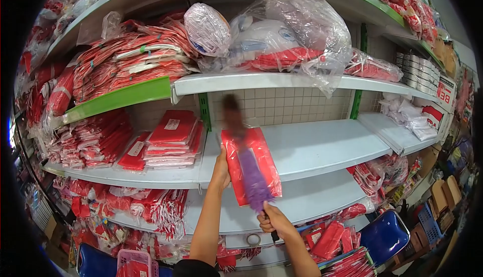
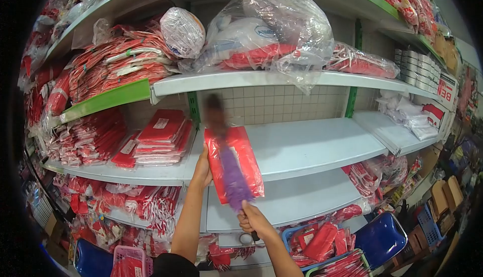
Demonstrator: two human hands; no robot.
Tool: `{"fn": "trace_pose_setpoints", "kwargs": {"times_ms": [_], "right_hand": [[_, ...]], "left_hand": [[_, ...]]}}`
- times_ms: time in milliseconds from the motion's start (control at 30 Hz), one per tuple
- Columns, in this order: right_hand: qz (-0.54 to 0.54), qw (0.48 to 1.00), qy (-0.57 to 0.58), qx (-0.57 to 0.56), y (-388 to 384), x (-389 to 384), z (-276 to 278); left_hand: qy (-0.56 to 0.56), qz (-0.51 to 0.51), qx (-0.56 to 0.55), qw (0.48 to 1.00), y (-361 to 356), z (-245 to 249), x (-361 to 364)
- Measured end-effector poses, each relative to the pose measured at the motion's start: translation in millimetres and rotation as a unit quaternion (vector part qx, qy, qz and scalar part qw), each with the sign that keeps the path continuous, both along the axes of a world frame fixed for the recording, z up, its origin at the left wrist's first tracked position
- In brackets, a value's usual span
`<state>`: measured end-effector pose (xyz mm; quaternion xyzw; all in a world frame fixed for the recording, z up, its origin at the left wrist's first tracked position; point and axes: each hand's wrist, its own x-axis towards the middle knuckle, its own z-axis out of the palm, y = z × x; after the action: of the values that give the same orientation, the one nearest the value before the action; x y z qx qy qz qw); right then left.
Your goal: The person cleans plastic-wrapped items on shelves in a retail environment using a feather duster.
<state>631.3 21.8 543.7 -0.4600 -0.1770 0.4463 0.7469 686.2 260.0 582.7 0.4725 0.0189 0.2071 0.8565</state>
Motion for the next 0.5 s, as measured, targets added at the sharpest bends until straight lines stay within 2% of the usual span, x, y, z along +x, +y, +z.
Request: {"fn": "trace_pose_setpoints", "kwargs": {"times_ms": [33, 133, 167, 267, 300, 400, 467, 500], "right_hand": [[0.054, 0.998, -0.022, -0.028, 1, 6, 1], [-0.065, 0.997, -0.027, -0.025, 12, 2, 3], [-0.108, 0.994, 0.001, 0.018, 15, 3, -4], [-0.123, 0.991, -0.040, 0.020, 14, -11, -24], [-0.071, 0.995, -0.070, -0.005, 10, -13, -36], [-0.022, 0.990, -0.122, -0.069, -12, -14, -59], [-0.099, 0.990, -0.083, -0.046, -17, -13, -65], [-0.136, 0.987, -0.075, -0.034, -19, -15, -65]], "left_hand": [[0.002, 0.022, 0.046, 0.999, 1, -3, 2], [-0.039, 0.025, 0.019, 0.999, -7, 4, -2], [-0.023, 0.031, 0.003, 0.999, -13, 9, -7], [-0.023, 0.053, -0.005, 0.998, -14, 11, -8], [-0.009, 0.058, -0.036, 0.998, -2, -1, 0], [0.026, 0.063, -0.078, 0.995, 15, -9, -1], [-0.079, -0.027, -0.172, 0.981, 8, 0, -10], [-0.093, -0.013, -0.185, 0.978, 4, 4, -9]]}}
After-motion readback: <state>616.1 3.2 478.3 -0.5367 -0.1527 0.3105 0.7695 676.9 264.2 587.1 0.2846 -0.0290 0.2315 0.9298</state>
